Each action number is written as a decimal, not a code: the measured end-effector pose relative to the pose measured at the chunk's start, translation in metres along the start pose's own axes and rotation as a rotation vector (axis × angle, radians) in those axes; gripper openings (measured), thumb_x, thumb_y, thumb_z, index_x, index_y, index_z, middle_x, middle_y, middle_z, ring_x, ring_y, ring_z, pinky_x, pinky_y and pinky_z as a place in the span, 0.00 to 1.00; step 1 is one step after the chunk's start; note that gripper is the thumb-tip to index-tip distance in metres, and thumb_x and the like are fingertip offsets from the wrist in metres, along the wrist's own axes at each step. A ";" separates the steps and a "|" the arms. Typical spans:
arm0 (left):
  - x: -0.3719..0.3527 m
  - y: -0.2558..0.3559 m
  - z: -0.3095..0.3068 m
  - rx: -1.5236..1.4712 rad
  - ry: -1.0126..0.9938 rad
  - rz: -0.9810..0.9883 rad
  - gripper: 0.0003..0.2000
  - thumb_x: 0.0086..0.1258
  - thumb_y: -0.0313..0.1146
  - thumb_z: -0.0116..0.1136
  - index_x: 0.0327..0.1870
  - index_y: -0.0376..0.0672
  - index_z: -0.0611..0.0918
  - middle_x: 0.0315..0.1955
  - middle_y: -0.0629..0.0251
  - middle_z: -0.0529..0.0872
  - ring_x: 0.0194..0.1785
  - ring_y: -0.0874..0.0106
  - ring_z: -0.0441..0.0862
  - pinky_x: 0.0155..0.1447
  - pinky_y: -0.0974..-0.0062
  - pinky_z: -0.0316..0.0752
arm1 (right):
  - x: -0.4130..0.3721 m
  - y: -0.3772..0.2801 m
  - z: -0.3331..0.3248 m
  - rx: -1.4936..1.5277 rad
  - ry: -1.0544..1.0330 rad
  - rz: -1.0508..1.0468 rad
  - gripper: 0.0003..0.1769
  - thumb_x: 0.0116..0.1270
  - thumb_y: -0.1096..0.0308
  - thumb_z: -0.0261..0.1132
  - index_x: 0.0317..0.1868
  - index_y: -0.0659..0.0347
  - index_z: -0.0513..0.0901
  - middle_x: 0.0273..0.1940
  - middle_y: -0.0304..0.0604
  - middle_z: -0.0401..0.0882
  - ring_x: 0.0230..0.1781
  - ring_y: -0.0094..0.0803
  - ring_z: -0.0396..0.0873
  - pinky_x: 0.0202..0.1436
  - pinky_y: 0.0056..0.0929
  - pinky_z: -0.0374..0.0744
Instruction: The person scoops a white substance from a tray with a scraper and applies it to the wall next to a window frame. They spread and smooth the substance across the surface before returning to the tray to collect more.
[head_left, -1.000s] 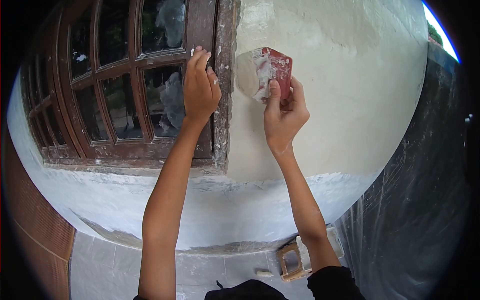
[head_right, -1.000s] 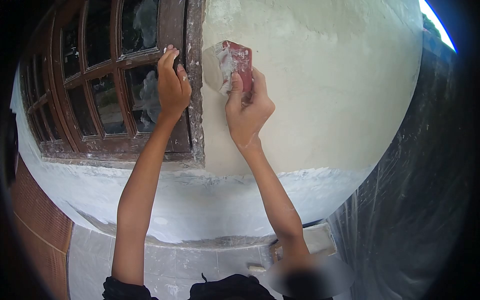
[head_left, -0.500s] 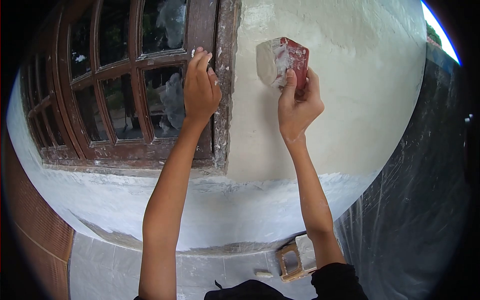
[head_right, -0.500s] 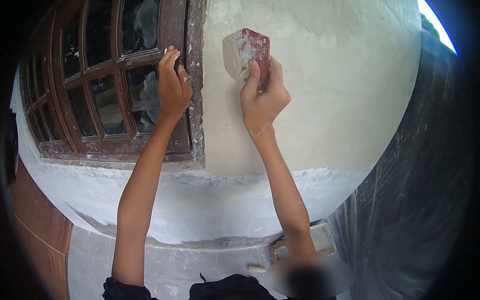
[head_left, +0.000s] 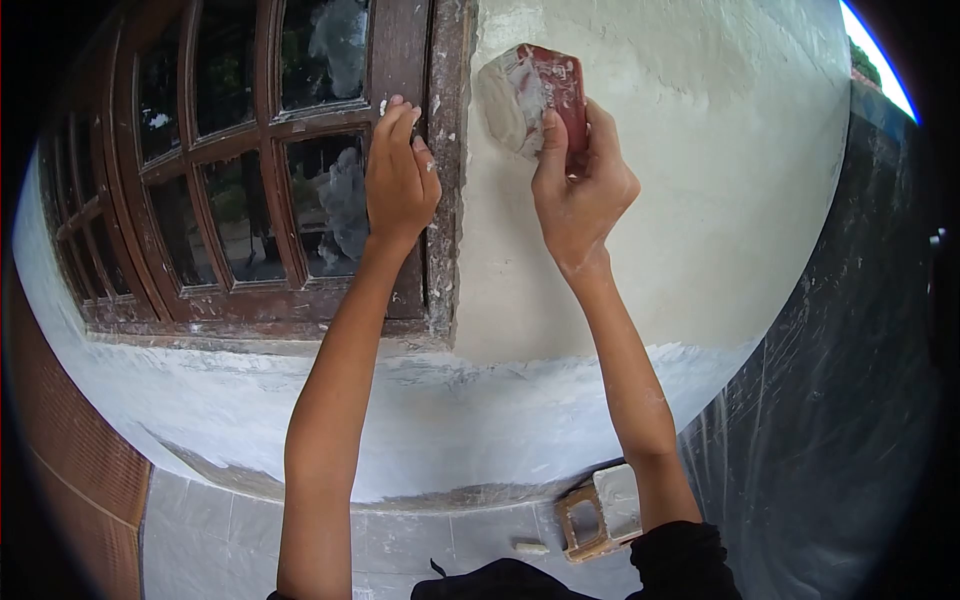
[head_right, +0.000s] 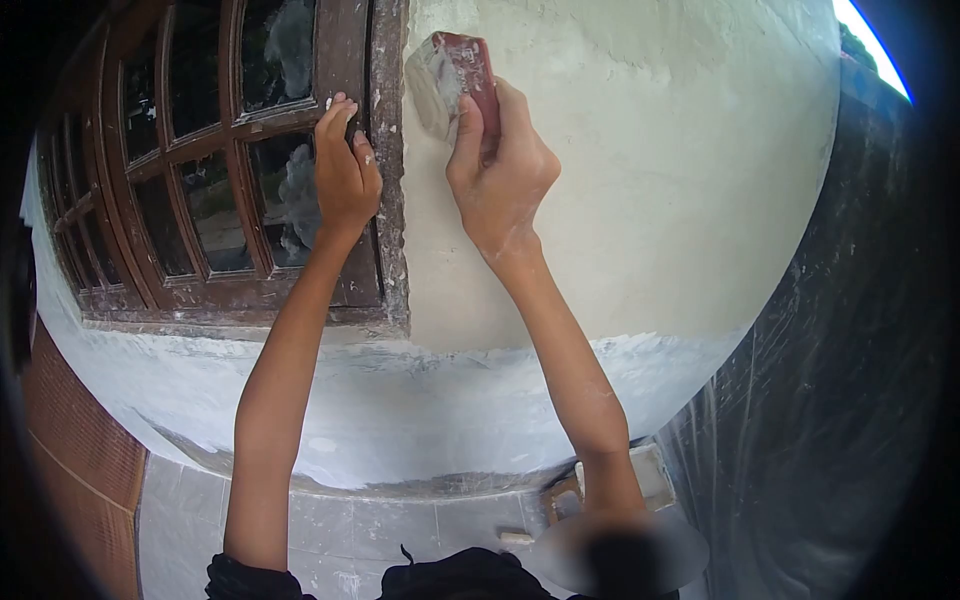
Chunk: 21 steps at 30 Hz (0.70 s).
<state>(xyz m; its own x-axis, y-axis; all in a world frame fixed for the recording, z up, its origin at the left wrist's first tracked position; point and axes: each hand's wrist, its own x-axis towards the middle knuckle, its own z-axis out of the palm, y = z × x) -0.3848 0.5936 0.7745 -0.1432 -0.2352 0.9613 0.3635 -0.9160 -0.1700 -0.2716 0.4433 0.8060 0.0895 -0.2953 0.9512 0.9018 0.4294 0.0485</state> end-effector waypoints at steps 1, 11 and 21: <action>0.000 -0.001 0.000 -0.007 0.007 0.004 0.19 0.69 0.18 0.48 0.62 0.32 0.72 0.60 0.46 0.75 0.67 0.48 0.73 0.69 0.56 0.69 | -0.006 0.001 0.005 0.015 -0.041 -0.027 0.10 0.70 0.74 0.65 0.49 0.68 0.80 0.26 0.49 0.84 0.19 0.28 0.81 0.25 0.24 0.78; -0.002 -0.001 0.001 -0.011 -0.003 0.002 0.19 0.70 0.19 0.48 0.62 0.32 0.71 0.60 0.46 0.74 0.68 0.48 0.72 0.70 0.55 0.68 | 0.010 0.008 0.014 -0.015 0.023 0.023 0.11 0.70 0.69 0.67 0.48 0.68 0.82 0.27 0.45 0.86 0.21 0.22 0.81 0.28 0.21 0.78; -0.001 -0.001 0.001 -0.009 -0.010 -0.015 0.19 0.69 0.19 0.48 0.62 0.32 0.71 0.60 0.46 0.75 0.68 0.48 0.71 0.71 0.55 0.67 | 0.059 0.018 0.028 0.020 0.101 0.005 0.11 0.68 0.70 0.65 0.46 0.69 0.82 0.24 0.47 0.83 0.20 0.27 0.80 0.28 0.25 0.77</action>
<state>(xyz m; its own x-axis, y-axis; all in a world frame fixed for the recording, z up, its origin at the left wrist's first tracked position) -0.3840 0.5950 0.7735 -0.1392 -0.2182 0.9659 0.3533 -0.9222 -0.1574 -0.2616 0.4575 0.8713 0.1368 -0.3769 0.9161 0.8926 0.4479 0.0510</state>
